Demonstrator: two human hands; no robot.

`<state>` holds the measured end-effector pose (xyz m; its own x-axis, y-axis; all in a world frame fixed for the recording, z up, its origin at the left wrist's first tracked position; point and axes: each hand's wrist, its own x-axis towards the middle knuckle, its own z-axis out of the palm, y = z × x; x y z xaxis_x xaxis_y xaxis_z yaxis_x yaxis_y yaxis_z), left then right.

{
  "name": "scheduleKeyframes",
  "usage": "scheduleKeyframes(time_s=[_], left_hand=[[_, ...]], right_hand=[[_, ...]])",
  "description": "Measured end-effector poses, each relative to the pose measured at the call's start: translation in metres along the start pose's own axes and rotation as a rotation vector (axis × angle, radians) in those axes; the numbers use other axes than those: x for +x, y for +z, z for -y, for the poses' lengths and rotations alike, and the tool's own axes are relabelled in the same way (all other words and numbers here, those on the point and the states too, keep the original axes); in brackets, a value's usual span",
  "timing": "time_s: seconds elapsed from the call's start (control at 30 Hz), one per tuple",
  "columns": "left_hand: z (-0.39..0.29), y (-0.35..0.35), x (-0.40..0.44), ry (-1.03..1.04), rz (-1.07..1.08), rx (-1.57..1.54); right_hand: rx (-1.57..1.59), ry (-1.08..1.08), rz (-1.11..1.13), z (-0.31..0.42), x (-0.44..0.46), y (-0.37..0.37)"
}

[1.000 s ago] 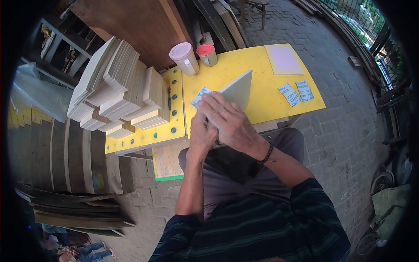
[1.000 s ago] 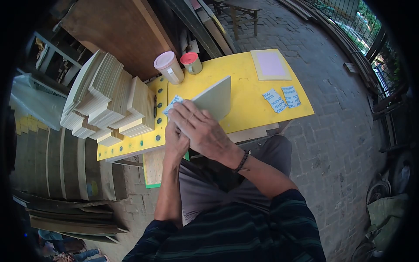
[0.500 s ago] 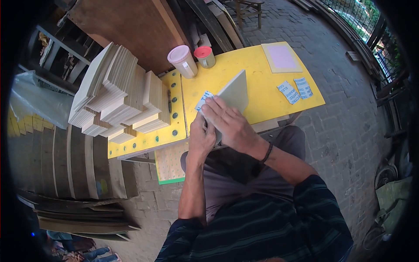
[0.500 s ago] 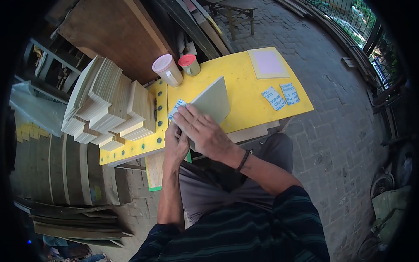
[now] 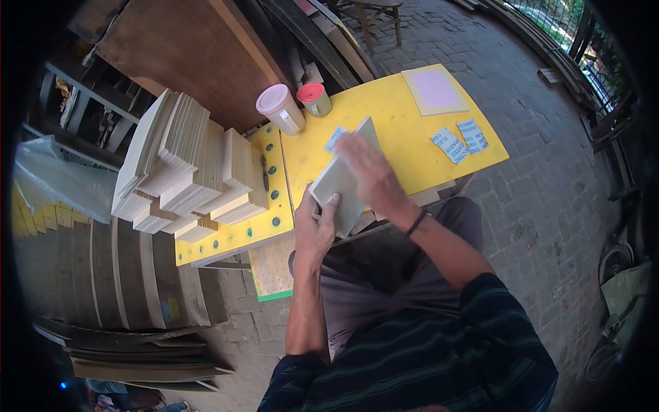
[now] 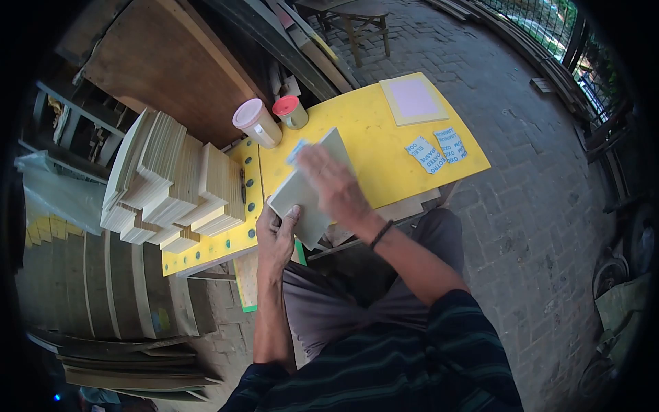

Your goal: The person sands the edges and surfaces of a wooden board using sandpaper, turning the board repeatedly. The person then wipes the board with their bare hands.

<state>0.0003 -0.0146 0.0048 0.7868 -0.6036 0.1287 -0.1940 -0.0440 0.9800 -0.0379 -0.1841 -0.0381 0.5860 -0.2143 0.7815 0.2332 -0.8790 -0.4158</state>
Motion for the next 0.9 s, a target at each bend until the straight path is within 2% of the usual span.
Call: scheduleKeyframes(time_s=[0.03,0.1,0.17,0.23,0.37,0.4,0.5,0.67,0.73,0.8,0.9], left_hand=[[-0.001,0.000,0.000,0.003,0.005,0.004],[-0.002,0.001,-0.002,-0.007,-0.015,-0.005],[0.002,-0.001,-0.002,-0.010,-0.013,-0.014],[0.004,0.000,-0.002,-0.013,-0.022,-0.029],[0.006,0.000,-0.005,-0.015,-0.012,-0.006],[0.006,-0.001,-0.003,-0.002,-0.002,-0.020],[0.002,0.000,-0.003,-0.018,-0.010,-0.011],[0.007,0.001,-0.006,0.005,-0.030,0.003],[0.006,0.001,-0.007,0.000,-0.030,0.007],[0.004,-0.002,-0.002,-0.040,0.006,-0.033],[0.006,0.002,-0.006,0.009,-0.017,0.002]], right_hand=[[-0.001,0.002,-0.007,-0.022,0.003,0.006],[-0.098,0.233,0.018,-0.044,0.016,0.005],[-0.134,0.203,0.038,-0.038,0.010,0.007],[-0.122,0.080,0.013,-0.019,-0.001,0.011],[-0.104,0.052,0.006,-0.023,-0.005,0.012],[-0.108,0.178,0.014,-0.033,0.005,0.011],[-0.147,0.272,0.066,-0.046,0.021,0.008],[-0.138,0.170,0.002,-0.013,0.001,0.010],[-0.115,0.141,-0.019,-0.023,0.002,0.012],[-0.121,0.218,0.002,-0.044,0.019,0.012],[-0.063,0.341,0.065,-0.048,0.026,0.004]])
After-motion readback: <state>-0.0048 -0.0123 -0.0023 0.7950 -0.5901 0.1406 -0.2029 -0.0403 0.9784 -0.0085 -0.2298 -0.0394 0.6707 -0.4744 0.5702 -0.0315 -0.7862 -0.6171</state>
